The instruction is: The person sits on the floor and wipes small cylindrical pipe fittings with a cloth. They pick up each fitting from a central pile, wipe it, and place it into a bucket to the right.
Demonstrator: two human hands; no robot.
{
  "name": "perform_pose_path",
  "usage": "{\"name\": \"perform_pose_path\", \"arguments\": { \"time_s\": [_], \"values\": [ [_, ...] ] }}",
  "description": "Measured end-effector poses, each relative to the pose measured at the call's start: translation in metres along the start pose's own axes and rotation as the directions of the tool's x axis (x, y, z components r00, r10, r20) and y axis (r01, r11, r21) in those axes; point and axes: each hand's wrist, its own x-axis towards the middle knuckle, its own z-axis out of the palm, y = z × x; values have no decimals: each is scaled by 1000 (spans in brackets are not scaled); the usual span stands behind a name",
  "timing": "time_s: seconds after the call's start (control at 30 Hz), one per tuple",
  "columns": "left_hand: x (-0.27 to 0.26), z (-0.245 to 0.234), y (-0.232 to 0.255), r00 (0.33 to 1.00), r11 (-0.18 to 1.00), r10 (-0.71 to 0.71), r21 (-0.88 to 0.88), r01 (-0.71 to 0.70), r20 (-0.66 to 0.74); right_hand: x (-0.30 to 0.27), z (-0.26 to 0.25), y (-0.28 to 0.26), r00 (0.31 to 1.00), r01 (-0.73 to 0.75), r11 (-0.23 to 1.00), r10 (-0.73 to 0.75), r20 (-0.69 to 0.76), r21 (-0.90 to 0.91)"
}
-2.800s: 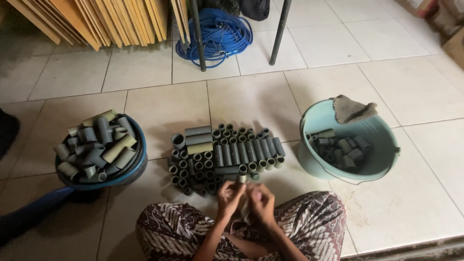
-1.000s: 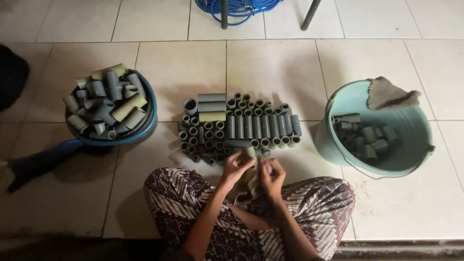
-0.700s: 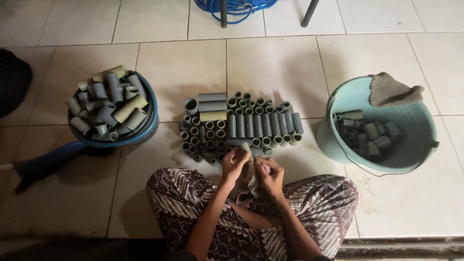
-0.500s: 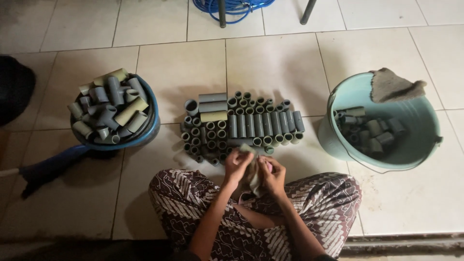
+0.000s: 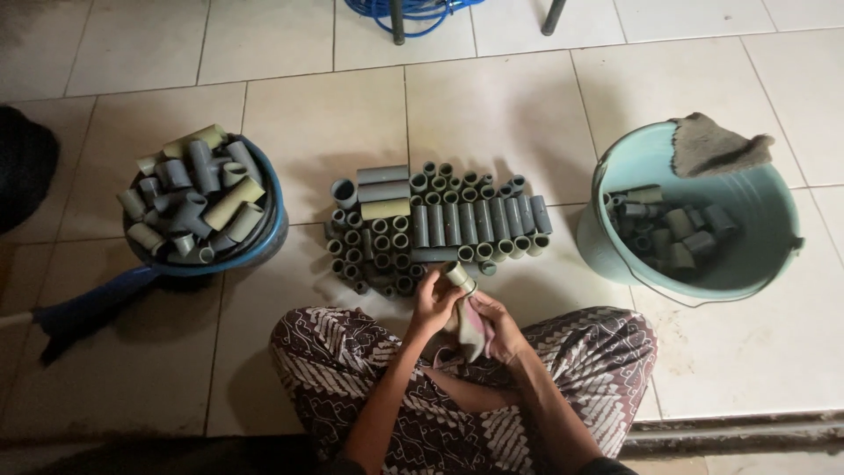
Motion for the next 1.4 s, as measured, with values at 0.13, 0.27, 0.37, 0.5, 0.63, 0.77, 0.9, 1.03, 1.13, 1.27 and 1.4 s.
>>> {"name": "perform_pose_path", "arguments": {
  "time_s": [0.13,0.27,0.37,0.5,0.63,0.77,0.9,1.03,1.13,1.27,1.4],
  "values": [
    [5,-10,42,998,994,32,-104,-26,54,-24,28,-36,993,-114,990,112,22,81],
    [-2,-6,63,996,975,-42,-216,58,77,-7,11,-12,999,-14,1000,15,37,-17],
    [-2,-5,45,992,952,-109,-283,120,56,-15,20,-14,976,215,939,-200,85,-269],
    [1,-8,40,964,871,-255,-413,266,82,-20,18,-8,992,118,953,-102,70,-280],
    [3,-12,72,938,793,-286,-502,346,195,-46,32,-34,995,17,977,4,103,-211],
    [6,-9,56,956,739,-123,-619,266,264,-33,31,-28,973,-213,977,215,-83,21],
    [1,-2,46,963,970,-243,37,240,115,-9,21,-10,994,113,978,-113,9,-175],
    [-2,5,61,972,953,-152,-235,191,177,-46,43,-28,875,483,760,-426,227,-436],
    [1,-3,72,956,913,-163,-330,239,243,-32,32,-16,911,410,797,-376,167,-444],
    [8,-18,119,834,913,-242,-176,369,496,-1,-20,9,944,-194,962,130,304,192],
    [8,-15,95,773,843,-174,-314,437,610,2,-36,16,952,-238,945,182,245,222]
  ]
}}
